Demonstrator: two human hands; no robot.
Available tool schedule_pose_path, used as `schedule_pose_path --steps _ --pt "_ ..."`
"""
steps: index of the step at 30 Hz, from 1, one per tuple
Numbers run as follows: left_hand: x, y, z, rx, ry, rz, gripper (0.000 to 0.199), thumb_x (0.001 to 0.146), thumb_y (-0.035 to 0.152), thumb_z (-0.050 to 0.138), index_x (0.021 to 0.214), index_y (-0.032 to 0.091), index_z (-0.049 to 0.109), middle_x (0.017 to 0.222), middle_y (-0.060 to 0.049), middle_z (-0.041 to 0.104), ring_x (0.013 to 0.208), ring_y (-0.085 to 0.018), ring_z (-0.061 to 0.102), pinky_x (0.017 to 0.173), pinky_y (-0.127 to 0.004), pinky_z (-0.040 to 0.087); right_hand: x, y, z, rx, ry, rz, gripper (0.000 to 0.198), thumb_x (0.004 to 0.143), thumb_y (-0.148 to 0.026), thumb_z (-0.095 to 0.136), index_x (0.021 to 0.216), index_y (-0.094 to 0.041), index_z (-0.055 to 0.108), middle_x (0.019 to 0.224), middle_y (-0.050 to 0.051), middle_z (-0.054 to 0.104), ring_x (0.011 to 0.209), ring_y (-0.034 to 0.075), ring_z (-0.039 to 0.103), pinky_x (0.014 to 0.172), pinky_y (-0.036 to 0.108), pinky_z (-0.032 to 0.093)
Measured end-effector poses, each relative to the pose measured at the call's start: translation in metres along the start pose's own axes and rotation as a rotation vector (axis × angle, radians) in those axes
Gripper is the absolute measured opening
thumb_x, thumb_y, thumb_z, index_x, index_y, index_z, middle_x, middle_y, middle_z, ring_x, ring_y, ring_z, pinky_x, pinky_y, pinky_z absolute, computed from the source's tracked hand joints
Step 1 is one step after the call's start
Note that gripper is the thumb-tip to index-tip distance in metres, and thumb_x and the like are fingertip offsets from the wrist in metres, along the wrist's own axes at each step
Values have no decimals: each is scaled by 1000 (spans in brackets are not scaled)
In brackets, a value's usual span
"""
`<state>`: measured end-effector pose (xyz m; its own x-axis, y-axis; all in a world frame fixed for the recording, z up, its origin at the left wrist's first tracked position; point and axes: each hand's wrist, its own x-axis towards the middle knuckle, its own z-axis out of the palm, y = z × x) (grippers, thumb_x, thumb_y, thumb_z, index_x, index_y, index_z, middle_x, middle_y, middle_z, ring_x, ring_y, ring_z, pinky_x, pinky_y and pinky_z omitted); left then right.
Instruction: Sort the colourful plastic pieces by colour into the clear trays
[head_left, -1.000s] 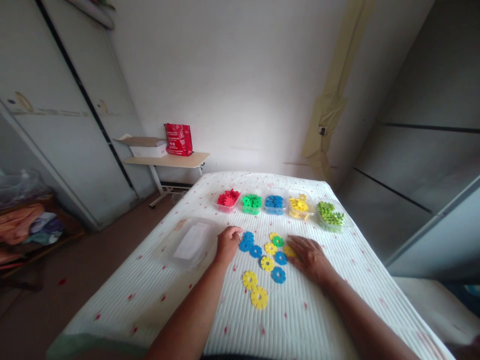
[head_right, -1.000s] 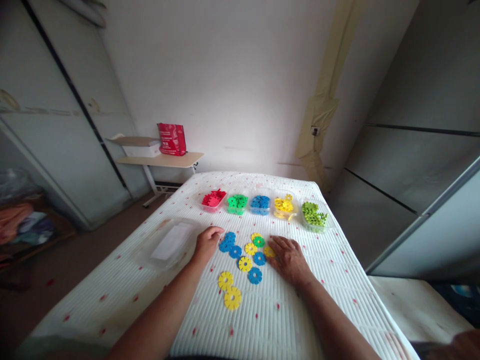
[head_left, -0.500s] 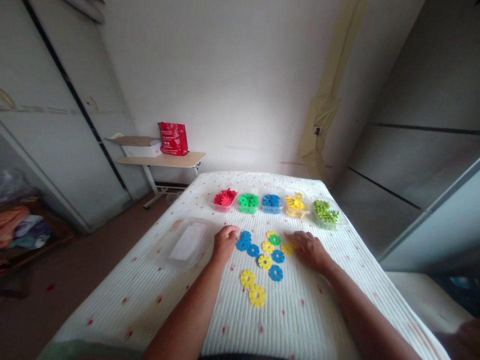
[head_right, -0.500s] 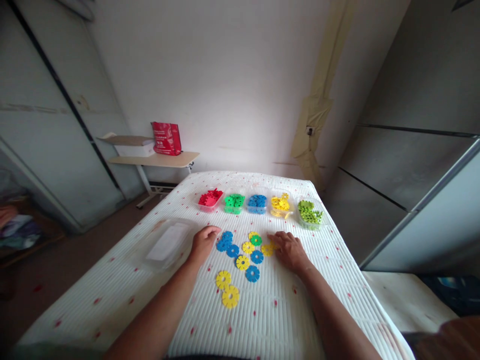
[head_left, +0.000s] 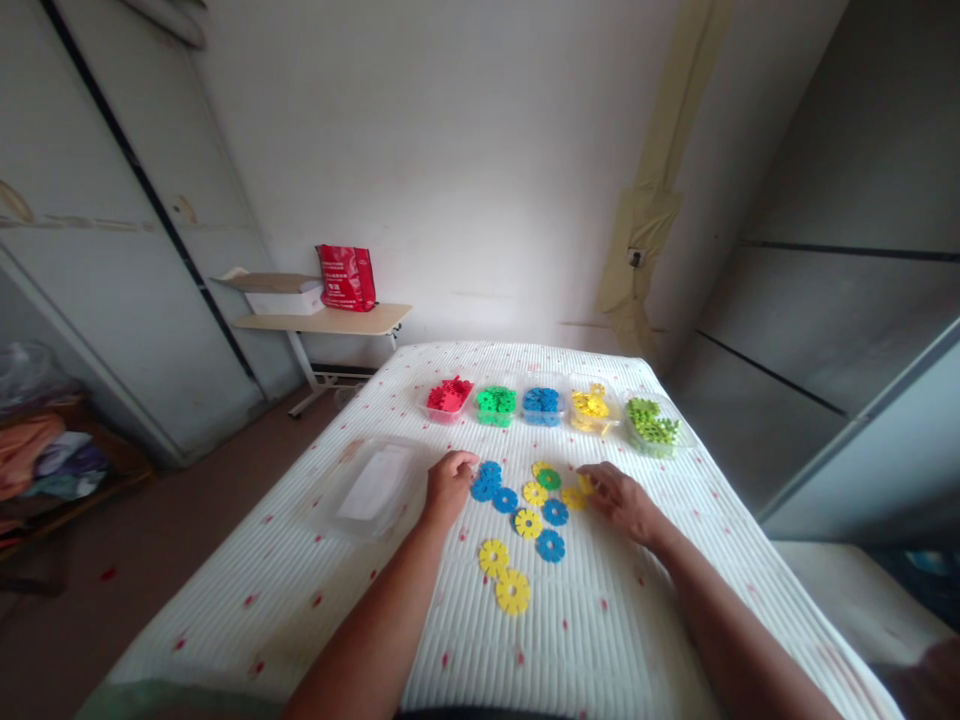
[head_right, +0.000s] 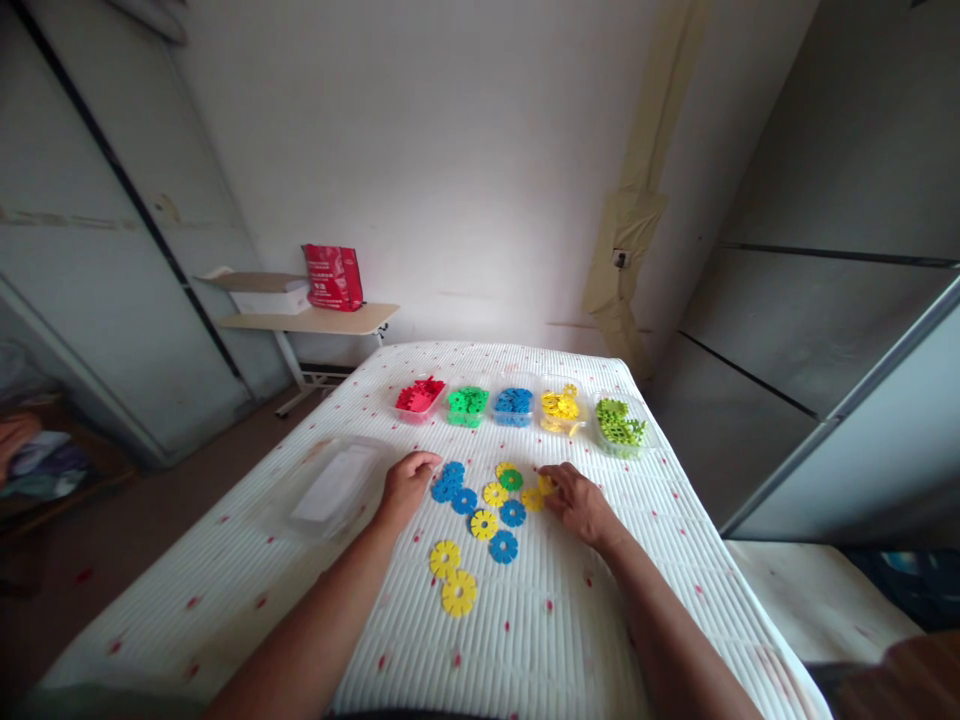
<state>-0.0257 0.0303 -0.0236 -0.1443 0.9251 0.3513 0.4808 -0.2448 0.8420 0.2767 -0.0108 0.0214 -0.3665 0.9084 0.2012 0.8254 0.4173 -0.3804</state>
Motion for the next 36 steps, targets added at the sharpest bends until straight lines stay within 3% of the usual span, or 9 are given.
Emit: schedule_pose_path --steps 8,17,20,24,27,31,36 --pt "-1 5 -3 19 -5 11 22 73 13 46 77 17 67 77 -2 69 73 -14 63 71 -25 48 5 -21 3 -127 -111 -64 37 75 -18 52 111 -20 57 104 8 58 88 19 60 76 28 47" --pt "-1 5 -3 19 -18 9 22 73 14 45 77 17 67 78 -3 69 75 -15 63 73 -26 48 11 -28 -6 -238 -213 8 18 74 -24 56 90 -17 61 93 6 60 78 16 60 67 23 43" --pt "0 4 -2 17 -18 5 22 73 14 46 77 17 67 78 -3 69 74 -15 63 72 -26 48 25 -24 -25 -347 -128 73 24 75 -26 56 96 -18 62 98 7 61 80 17 61 66 23 42" --pt "0 4 -2 18 -15 3 22 73 13 46 77 17 67 78 -2 69 74 -14 62 72 -26 47 61 -12 -61 -474 121 189 31 81 -29 48 106 -17 60 107 10 59 82 20 62 63 25 42" --pt "0 4 -3 19 -9 5 22 73 12 45 77 17 67 78 -2 69 75 -14 62 72 -25 47 86 -2 -76 -517 161 284 40 82 -32 48 119 -17 54 115 11 57 85 21 62 59 25 41" --pt "1 3 -2 14 -3 5 22 73 12 46 77 17 67 77 -2 69 73 -14 62 70 -25 47 93 0 -64 -465 198 275 46 84 -33 48 128 -19 48 123 12 55 87 22 63 61 28 45" --pt "1 0 0 0 -3 -3 22 73 12 47 78 17 67 80 -2 70 75 -14 63 72 -25 48 68 -13 -19 -218 100 45 30 82 -23 49 108 -22 64 108 7 65 90 19 63 77 29 48"
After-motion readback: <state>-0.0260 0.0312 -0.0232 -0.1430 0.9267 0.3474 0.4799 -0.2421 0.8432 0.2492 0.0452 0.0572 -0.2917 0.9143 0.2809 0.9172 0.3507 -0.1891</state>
